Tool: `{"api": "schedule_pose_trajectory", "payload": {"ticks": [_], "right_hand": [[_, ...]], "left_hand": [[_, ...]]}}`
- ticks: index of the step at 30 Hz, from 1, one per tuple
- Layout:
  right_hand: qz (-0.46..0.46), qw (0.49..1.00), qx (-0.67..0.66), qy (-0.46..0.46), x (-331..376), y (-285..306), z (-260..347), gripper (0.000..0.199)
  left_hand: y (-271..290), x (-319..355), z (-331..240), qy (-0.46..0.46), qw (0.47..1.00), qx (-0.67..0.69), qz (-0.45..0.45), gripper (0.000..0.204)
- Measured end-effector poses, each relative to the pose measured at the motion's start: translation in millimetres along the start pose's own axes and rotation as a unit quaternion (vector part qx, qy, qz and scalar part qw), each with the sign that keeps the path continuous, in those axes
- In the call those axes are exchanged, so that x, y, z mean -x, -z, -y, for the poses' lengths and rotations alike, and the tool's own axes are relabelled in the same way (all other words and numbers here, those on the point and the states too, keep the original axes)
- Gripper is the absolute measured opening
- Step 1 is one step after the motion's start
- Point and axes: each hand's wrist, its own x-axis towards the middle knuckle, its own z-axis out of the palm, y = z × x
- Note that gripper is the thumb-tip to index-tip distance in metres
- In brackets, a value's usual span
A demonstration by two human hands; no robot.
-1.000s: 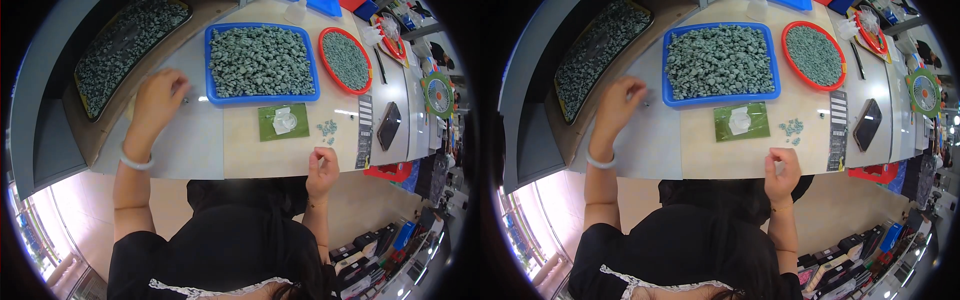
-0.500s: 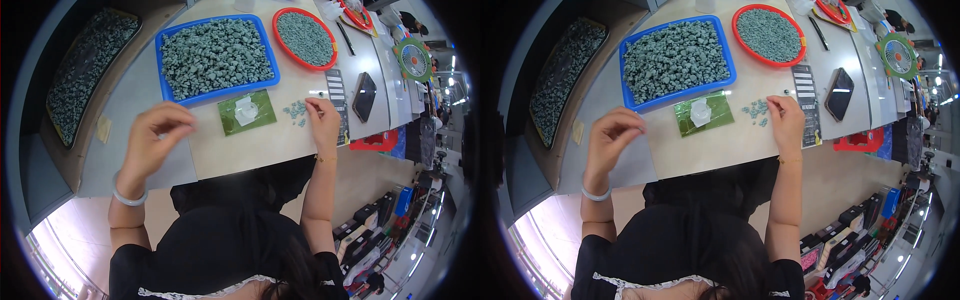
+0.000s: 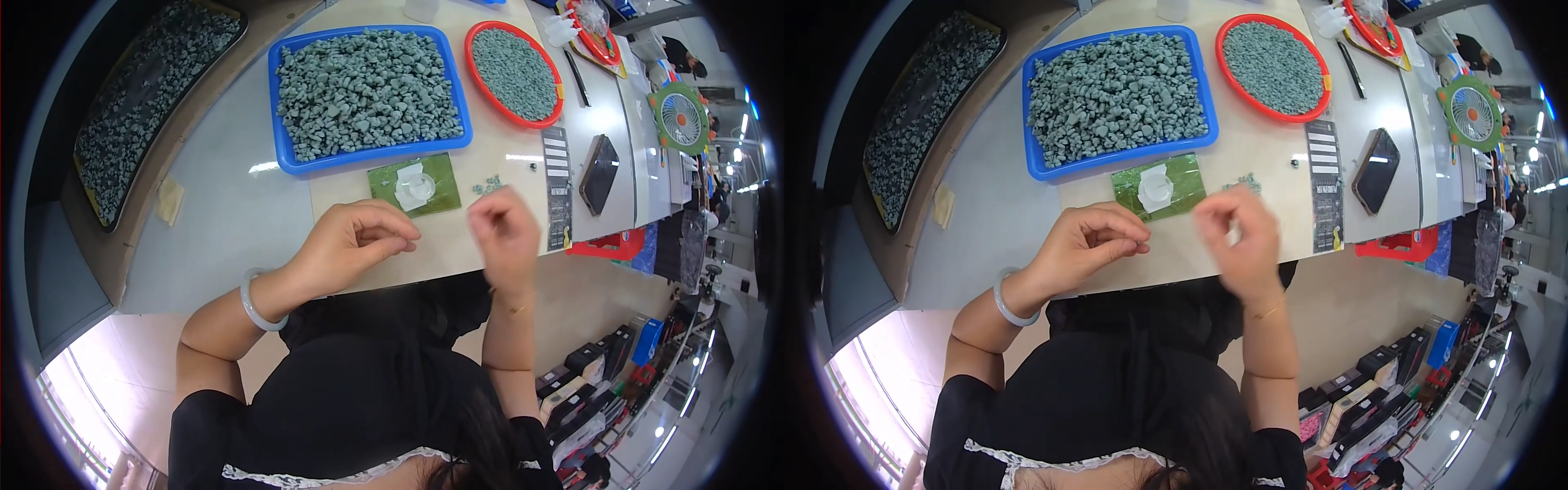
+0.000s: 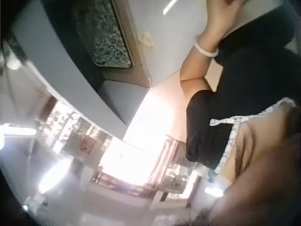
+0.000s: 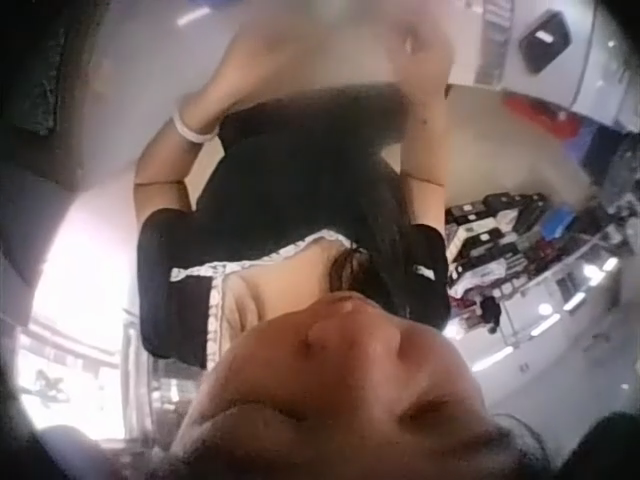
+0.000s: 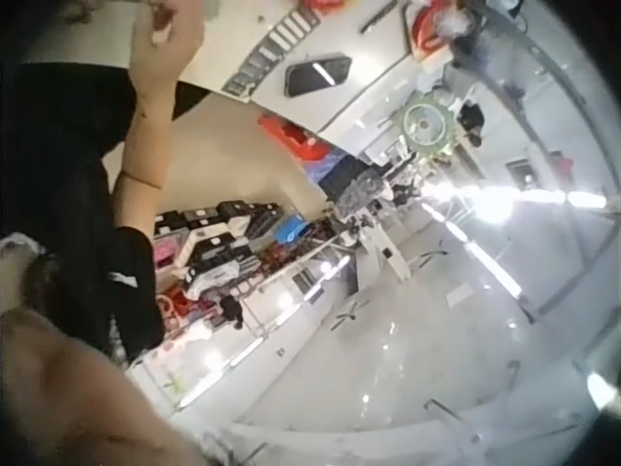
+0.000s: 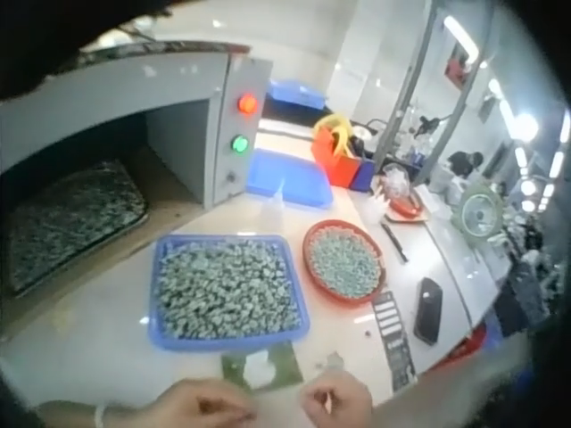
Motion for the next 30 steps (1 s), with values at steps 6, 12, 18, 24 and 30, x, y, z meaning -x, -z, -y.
{"api": "schedule_pose_trajectory", "payload": {"ticks": [6,12,18,24,30], "right_hand": [[0.035,0.991,-0.131,0.01,17,-64,7,0.007],[0.005,0.992,-0.101,0.072,8,-82,-1,0.007],[-0.005,0.995,-0.023,0.096,6,-91,-14,0.011],[-0.031,0.987,0.046,0.15,5,-97,-24,0.013],[0.027,0.967,0.128,0.22,-5,-96,-28,0.014]], "left_hand": [[23,6,4,0.0,0.994,0.106,0.011,0.009],[39,7,7,0.092,0.989,0.115,0.012,0.007],[50,4,20,0.053,0.995,0.078,0.016,0.012],[60,2,26,0.054,0.997,0.053,0.016,0.014],[72,3,37,0.092,0.996,-0.001,0.009,0.012]]}}
